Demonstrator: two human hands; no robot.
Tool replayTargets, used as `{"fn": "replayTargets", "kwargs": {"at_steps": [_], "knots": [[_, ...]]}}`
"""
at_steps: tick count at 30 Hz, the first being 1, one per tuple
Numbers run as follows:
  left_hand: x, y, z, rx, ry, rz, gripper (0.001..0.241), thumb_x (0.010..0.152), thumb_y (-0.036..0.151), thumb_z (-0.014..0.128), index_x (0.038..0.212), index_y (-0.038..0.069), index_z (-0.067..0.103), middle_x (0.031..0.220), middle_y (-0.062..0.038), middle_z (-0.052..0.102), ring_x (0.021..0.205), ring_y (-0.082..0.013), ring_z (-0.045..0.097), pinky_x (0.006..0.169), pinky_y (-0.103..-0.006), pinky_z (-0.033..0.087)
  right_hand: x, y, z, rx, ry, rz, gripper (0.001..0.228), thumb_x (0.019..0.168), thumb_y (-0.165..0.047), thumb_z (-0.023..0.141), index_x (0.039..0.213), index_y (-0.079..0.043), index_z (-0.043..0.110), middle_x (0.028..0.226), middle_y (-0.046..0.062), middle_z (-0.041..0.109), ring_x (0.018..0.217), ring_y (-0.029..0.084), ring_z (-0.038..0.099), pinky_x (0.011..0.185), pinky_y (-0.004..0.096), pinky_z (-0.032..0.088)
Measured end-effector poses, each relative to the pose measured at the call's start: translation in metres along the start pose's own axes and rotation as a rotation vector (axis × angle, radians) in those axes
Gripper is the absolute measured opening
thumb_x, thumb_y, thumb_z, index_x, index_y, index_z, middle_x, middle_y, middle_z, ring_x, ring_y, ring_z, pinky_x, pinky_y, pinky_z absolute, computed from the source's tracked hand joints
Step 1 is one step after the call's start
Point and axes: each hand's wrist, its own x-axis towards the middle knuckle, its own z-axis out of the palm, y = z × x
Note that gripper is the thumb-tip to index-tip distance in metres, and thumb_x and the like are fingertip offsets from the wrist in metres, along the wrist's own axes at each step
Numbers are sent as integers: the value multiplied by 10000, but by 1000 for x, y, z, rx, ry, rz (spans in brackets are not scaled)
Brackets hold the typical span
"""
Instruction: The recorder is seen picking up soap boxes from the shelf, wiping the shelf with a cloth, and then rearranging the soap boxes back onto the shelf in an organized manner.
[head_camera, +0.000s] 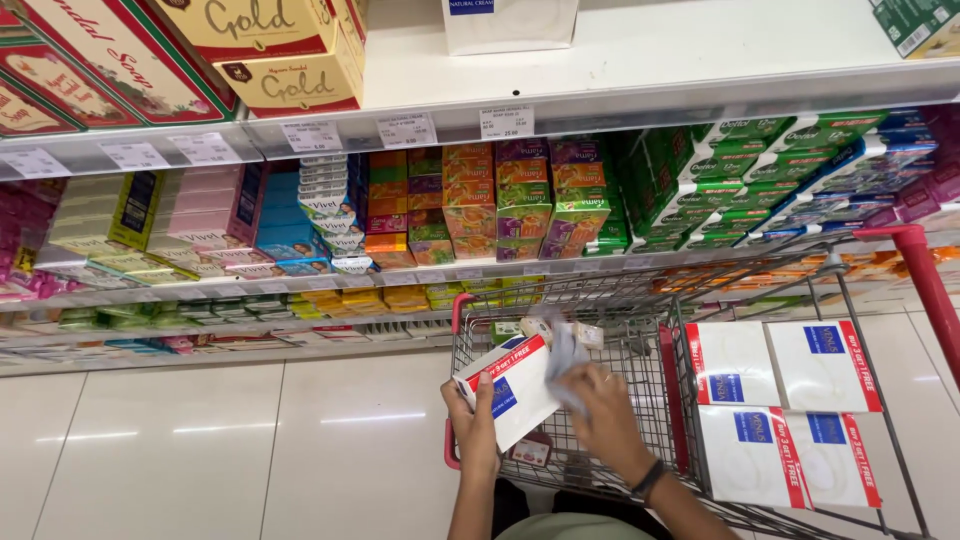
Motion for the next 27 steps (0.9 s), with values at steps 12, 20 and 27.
{"fn": "replayTargets", "kwargs": {"at_steps": [12, 20, 27], "knots": [[-3, 5, 5, 21, -25, -22, 442, 930, 346, 625, 1219, 55, 461, 1027, -139, 667, 854, -188, 698, 691, -344, 602, 2, 28, 10, 237, 12, 256, 276, 925, -249, 659, 1151, -93, 692, 1149, 99, 646, 1094, 250, 609, 923, 382, 521], [-2, -11, -13, -131, -306, -211, 506, 972, 456, 521, 1182, 17, 660, 1032, -155, 755, 871, -198, 771, 758, -338, 634, 38, 23, -1, 922, 57, 346, 283, 975, -268, 598, 1165, -63, 639, 1123, 97, 664, 1012, 209, 652, 875, 344, 546], [21, -10, -34, -206, -261, -223, 511, 976, 480, 491, 1173, 32, 640, 1056, -178, 760, 918, -245, 763, 788, -378, 637, -16, 34, 20, 677, -68, 33, 221, 974, -246, 644, 1073, -54, 694, 1123, 81, 623, 1131, 228, 635, 999, 407, 517]]}}
